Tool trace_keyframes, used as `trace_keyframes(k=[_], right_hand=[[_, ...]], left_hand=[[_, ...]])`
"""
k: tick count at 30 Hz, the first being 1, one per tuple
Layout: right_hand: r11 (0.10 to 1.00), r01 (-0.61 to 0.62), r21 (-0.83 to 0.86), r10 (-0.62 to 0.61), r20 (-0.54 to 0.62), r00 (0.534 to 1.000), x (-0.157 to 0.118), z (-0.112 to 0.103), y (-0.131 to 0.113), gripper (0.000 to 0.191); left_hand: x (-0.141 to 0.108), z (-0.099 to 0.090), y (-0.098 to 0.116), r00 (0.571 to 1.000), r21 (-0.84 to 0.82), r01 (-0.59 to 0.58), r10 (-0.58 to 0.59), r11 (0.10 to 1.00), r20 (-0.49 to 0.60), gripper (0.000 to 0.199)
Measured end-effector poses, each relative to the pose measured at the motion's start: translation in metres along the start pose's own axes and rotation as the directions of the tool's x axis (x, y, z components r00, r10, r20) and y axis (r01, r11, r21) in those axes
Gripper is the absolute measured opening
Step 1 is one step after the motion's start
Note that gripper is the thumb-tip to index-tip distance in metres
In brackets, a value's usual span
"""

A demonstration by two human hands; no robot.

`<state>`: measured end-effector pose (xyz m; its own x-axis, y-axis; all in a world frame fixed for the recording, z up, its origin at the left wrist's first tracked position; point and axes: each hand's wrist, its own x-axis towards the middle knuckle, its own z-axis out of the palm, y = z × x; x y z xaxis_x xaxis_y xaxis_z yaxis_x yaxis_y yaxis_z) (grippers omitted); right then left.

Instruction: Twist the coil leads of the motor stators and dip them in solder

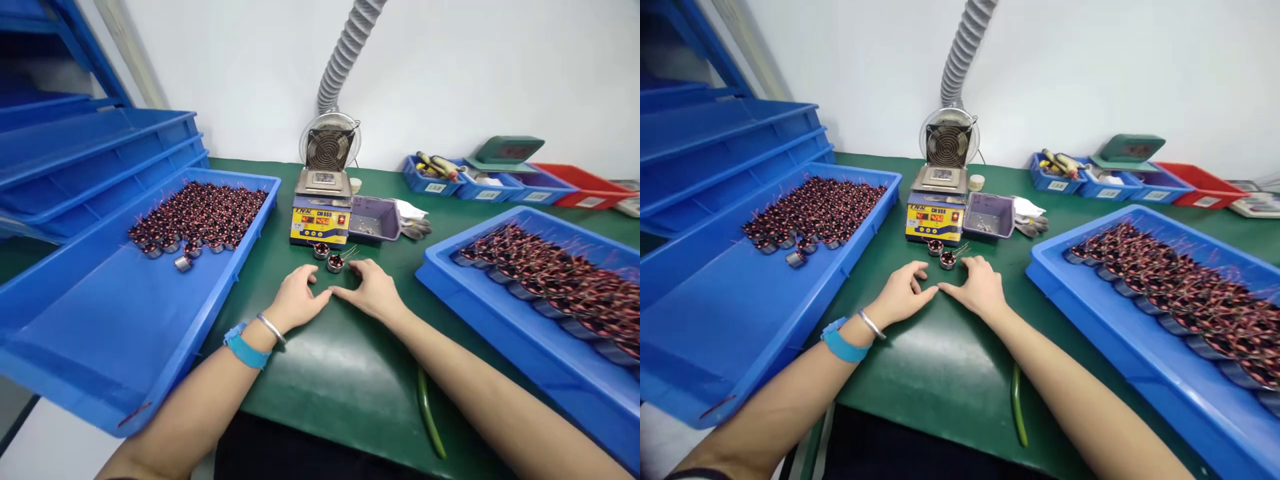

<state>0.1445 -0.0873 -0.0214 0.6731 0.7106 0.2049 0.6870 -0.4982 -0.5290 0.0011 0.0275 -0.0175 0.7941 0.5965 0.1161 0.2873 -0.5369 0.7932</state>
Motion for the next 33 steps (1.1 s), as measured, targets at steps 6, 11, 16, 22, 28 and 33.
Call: trace_keyframes(k=[6,11,16,22,28,33], right_hand=[[0.994,0.021,0.112,-0.026,0.045,0.999,0.028,0.027,-0.018,0.038],[0.949,0.172,0.265,-0.232,0.212,0.949,-0.024,0.006,-0.019,0.023],[0.913,0.286,0.292,-0.337,0.142,0.931,-0.072,-0.011,-0.005,0.024],[0.892,0.352,0.282,-0.400,0.131,0.907,-0.077,-0.011,0.001,0.023],[0.902,0.280,0.328,-0.339,0.137,0.931,-0.076,-0.014,-0.005,0.043],[0.824,-0.077,0.561,-0.081,0.251,0.965,-0.070,-0.017,-0.009,0.051]], left_hand=[[0.006,-0.004,0.002,0.993,-0.120,0.092,-0.100,0.988,-0.066,0.047],[0.000,-0.010,0.009,0.970,-0.204,0.170,-0.128,0.964,0.207,0.032],[-0.008,-0.010,0.013,0.849,-0.335,0.251,-0.040,0.908,0.527,0.026],[-0.010,0.004,0.017,0.870,-0.487,0.357,-0.095,0.797,0.483,0.028],[-0.002,0.000,0.026,0.938,-0.652,0.343,-0.285,0.676,0.199,0.032],[-0.004,-0.012,0.028,0.913,-0.579,0.406,-0.287,0.708,0.289,0.014]])
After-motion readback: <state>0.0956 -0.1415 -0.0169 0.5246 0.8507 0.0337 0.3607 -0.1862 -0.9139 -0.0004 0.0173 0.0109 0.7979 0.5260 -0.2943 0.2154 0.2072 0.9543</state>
